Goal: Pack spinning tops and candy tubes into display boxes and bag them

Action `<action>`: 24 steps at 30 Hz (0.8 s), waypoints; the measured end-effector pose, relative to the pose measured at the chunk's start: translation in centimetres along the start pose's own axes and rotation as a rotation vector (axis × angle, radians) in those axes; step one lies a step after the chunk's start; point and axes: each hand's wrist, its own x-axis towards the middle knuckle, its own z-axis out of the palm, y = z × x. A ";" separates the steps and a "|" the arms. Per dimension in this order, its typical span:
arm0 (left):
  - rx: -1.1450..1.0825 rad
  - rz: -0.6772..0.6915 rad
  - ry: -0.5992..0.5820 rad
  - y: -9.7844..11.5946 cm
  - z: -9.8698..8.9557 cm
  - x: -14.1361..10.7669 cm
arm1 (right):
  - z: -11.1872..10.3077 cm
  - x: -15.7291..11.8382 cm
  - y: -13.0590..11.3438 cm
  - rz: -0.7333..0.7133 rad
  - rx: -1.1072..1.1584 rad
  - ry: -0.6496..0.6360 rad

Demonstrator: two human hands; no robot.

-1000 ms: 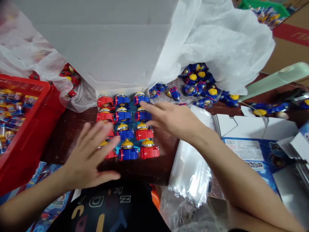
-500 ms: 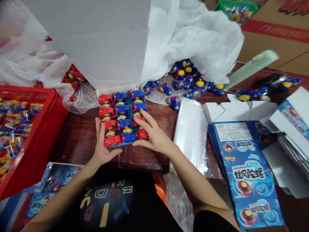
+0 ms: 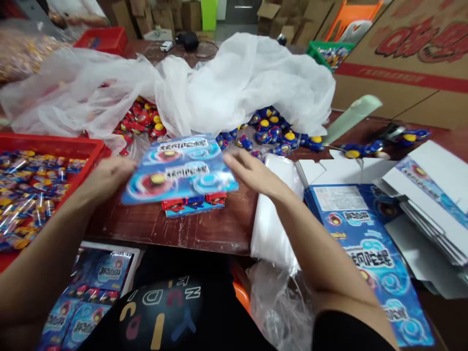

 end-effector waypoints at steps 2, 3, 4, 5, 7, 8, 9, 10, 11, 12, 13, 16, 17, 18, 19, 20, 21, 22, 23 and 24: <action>-0.161 -0.078 -0.238 0.9 0.1 -3.4 | -0.2 -3.6 -0.4 0.015 0.084 -0.258; -0.224 -0.092 -0.264 1.4 0.2 -4.3 | -0.3 -4.4 -0.5 0.005 0.134 -0.323; -0.229 -0.071 -0.200 1.8 0.3 -4.7 | -0.3 -4.6 -0.4 -0.024 0.164 -0.321; -0.178 -0.019 -0.076 2.1 0.4 -4.6 | -0.2 -4.2 -0.1 -0.069 0.151 -0.259; 0.019 0.103 0.149 2.3 1.0 -3.7 | 0.5 -2.5 1.1 -0.170 -0.006 -0.089; 0.114 0.145 0.200 2.1 1.4 -3.3 | 1.0 -1.7 1.8 -0.207 -0.122 -0.028; 0.182 0.164 0.218 1.9 2.0 -2.9 | 1.5 -1.0 2.6 -0.231 -0.240 0.013; 0.220 0.168 0.224 1.5 2.6 -2.8 | 2.1 -0.6 3.3 -0.244 -0.347 0.036; 0.238 0.163 0.229 1.2 3.3 -2.9 | 2.6 -0.4 4.0 -0.249 -0.435 0.046; 0.247 0.157 0.240 0.8 4.0 -3.1 | 3.0 -0.4 4.5 -0.252 -0.500 0.054; 0.254 0.152 0.252 0.4 4.7 -3.4 | 3.4 -0.6 4.9 -0.254 -0.545 0.062; 0.288 0.108 0.235 -0.7 6.8 -4.6 | 4.0 -1.5 5.4 -0.236 -0.583 0.109; 0.295 0.085 0.208 -1.0 7.4 -4.8 | 4.0 -1.8 5.4 -0.222 -0.569 0.120; 0.296 0.065 0.179 -1.3 7.9 -5.1 | 4.1 -2.0 5.4 -0.205 -0.550 0.127; 0.292 0.052 0.156 -1.6 8.3 -5.2 | 4.1 -2.3 5.5 -0.186 -0.533 0.119; 0.283 0.052 0.145 -1.9 8.6 -5.3 | 4.2 -2.6 5.5 -0.166 -0.516 0.091; 0.269 0.064 0.146 -2.2 8.8 -5.4 | 4.4 -2.9 5.7 -0.143 -0.499 0.053; 0.255 0.083 0.150 -2.7 9.1 -5.4 | 4.8 -3.1 5.9 -0.116 -0.485 0.016; 0.244 0.104 0.151 -3.2 9.3 -5.3 | 5.2 -3.4 6.1 -0.089 -0.475 -0.011; 0.242 0.123 0.154 -3.7 9.5 -5.3 | 5.7 -3.6 6.5 -0.064 -0.468 -0.023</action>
